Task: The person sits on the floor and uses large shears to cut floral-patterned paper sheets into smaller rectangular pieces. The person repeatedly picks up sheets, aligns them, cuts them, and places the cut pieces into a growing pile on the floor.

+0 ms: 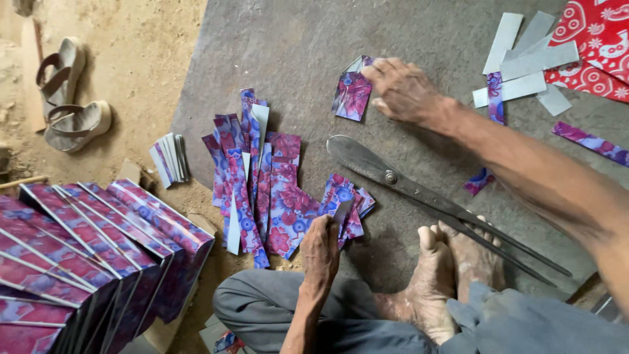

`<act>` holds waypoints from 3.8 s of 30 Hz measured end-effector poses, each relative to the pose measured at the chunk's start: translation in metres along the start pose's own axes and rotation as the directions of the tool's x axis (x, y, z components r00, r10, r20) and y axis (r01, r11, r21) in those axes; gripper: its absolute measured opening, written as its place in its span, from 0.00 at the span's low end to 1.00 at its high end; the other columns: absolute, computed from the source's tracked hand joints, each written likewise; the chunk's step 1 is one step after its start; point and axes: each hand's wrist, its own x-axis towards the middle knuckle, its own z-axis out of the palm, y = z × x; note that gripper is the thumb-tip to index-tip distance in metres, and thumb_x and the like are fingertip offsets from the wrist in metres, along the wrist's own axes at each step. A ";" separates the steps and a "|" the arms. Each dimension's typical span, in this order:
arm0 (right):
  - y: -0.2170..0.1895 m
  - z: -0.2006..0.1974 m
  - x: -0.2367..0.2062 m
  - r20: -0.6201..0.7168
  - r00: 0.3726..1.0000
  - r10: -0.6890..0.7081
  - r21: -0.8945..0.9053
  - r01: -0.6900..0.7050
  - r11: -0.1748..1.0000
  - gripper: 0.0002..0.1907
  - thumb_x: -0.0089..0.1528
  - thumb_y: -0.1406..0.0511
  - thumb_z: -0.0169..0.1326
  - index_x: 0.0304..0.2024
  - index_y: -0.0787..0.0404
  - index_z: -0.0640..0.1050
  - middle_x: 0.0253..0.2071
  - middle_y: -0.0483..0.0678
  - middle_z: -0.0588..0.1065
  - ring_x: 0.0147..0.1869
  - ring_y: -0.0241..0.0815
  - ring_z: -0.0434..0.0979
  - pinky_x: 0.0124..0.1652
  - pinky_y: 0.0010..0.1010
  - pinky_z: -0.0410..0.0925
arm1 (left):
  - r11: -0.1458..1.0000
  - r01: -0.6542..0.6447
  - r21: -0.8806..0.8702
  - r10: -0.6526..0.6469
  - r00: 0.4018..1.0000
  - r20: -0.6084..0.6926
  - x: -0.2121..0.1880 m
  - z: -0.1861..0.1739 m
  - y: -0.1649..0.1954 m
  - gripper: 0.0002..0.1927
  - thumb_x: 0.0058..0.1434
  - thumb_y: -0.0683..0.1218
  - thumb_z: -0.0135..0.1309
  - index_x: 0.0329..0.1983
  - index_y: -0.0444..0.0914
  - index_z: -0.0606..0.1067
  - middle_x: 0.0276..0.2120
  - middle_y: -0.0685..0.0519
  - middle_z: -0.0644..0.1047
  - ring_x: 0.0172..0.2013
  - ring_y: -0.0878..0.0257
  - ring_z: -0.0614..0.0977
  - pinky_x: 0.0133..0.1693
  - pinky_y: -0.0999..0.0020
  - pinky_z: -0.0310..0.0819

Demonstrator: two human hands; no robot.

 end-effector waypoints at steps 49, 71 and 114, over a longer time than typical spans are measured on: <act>-0.117 -0.065 -0.245 0.078 0.947 0.312 0.390 -0.317 0.865 0.40 0.55 0.59 0.64 0.66 0.63 0.66 0.50 0.57 0.75 0.52 0.59 0.77 0.49 0.45 0.71 | 0.384 0.246 -0.890 -0.093 0.969 0.228 0.037 0.028 0.069 0.43 0.65 0.43 0.51 0.80 0.38 0.45 0.37 0.48 0.78 0.33 0.62 0.81 0.31 0.66 0.82; -0.029 -0.009 -0.487 0.908 0.141 0.394 -0.001 -0.941 0.339 0.19 0.64 0.54 0.54 0.48 0.59 0.80 0.38 0.50 0.80 0.46 0.45 0.79 0.48 0.37 0.72 | 0.415 0.031 -0.909 -0.164 0.986 -0.041 0.211 0.009 0.009 0.44 0.61 0.38 0.48 0.78 0.41 0.45 0.33 0.50 0.79 0.30 0.59 0.85 0.26 0.65 0.85; -0.082 -0.021 -0.451 0.805 0.395 0.442 0.289 -0.912 0.290 0.19 0.62 0.56 0.53 0.52 0.58 0.75 0.33 0.49 0.75 0.40 0.43 0.74 0.43 0.37 0.70 | 0.430 0.070 -0.900 -0.139 0.990 0.010 0.157 0.065 0.028 0.43 0.62 0.38 0.48 0.79 0.38 0.46 0.32 0.50 0.78 0.31 0.61 0.85 0.26 0.68 0.86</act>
